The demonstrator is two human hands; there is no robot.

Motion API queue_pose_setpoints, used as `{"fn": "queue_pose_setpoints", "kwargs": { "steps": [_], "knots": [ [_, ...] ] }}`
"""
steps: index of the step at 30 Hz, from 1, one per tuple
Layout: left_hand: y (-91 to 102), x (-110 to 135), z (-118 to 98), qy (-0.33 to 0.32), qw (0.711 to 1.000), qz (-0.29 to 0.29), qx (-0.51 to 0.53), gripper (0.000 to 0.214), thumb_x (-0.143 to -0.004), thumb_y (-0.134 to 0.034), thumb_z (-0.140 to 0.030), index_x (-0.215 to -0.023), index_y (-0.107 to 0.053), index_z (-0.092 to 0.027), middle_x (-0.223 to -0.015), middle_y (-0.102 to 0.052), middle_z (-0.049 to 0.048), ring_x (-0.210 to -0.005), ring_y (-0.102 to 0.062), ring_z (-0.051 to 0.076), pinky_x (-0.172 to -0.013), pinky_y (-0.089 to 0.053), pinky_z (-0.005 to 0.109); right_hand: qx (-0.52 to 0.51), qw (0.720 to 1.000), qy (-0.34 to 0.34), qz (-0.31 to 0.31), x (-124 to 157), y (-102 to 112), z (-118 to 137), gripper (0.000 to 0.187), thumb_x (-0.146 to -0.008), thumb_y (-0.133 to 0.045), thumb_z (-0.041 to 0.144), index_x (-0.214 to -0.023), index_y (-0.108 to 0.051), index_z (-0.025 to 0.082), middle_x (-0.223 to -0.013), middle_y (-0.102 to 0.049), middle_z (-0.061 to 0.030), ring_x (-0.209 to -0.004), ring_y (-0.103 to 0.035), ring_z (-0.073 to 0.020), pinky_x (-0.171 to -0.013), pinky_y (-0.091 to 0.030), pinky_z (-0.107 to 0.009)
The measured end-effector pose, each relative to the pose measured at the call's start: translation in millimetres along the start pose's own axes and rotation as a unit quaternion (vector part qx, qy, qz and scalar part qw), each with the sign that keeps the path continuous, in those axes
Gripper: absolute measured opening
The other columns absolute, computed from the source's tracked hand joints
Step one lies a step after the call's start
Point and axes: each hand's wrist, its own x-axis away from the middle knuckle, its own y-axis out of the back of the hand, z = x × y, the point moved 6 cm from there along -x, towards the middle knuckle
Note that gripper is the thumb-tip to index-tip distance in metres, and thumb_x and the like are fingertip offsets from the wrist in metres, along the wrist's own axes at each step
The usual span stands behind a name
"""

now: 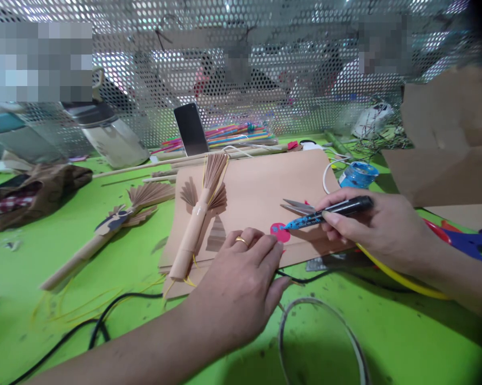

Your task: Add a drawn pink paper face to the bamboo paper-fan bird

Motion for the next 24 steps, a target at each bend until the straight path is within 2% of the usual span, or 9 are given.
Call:
{"fn": "queue_pose_setpoints", "kwargs": {
  "steps": [7, 17, 20, 24],
  "knots": [
    [0.5, 0, 0, -0.001, 1.0, -0.003, 0.008, 0.039, -0.096, -0.043, -0.037, -0.125, -0.055, -0.014, -0.118, -0.06, 0.0096, -0.107, -0.045, 0.029, -0.091, -0.043, 0.052, -0.027, 1.0, 0.001, -0.011, 0, 2, -4, 0.02, -0.083, -0.063, 0.038, -0.094, -0.066, 0.021, -0.07, -0.065, 0.0005, -0.057, -0.062, -0.0135, -0.052, -0.052, -0.026],
    [-0.8, -2, 1, -0.005, 1.0, 0.002, 0.0, 0.039, -0.097, -0.043, -0.037, -0.125, -0.056, -0.014, -0.118, -0.06, 0.0103, -0.107, -0.046, 0.03, -0.091, -0.044, 0.052, 0.044, 0.999, 0.022, 0.01, 0, -1, 6, 0.015, -0.083, -0.06, 0.03, -0.094, -0.067, 0.021, -0.071, -0.068, -0.0012, -0.06, -0.065, -0.0172, -0.057, -0.054, -0.03],
    [-0.2, -1, 0, -0.006, 1.0, 0.001, 0.002, 0.039, -0.096, -0.044, -0.037, -0.125, -0.056, -0.014, -0.117, -0.06, 0.0103, -0.106, -0.046, 0.03, -0.091, -0.044, 0.052, 0.073, 0.996, 0.051, -0.002, 0, 1, 11, 0.011, -0.082, -0.061, 0.026, -0.09, -0.068, 0.023, -0.075, -0.07, -0.001, -0.062, -0.064, -0.0164, -0.058, -0.052, -0.029],
    [-0.1, -1, 0, -0.003, 1.0, 0.003, 0.003, 0.039, -0.097, -0.044, -0.037, -0.126, -0.055, -0.014, -0.118, -0.06, 0.0101, -0.107, -0.046, 0.03, -0.092, -0.043, 0.052, 0.101, 0.992, 0.068, -0.013, 1, 3, 15, 0.011, -0.08, -0.061, 0.025, -0.087, -0.069, 0.023, -0.071, -0.069, -0.0001, -0.056, -0.06, -0.0153, -0.052, -0.047, -0.027]
  ]
}}
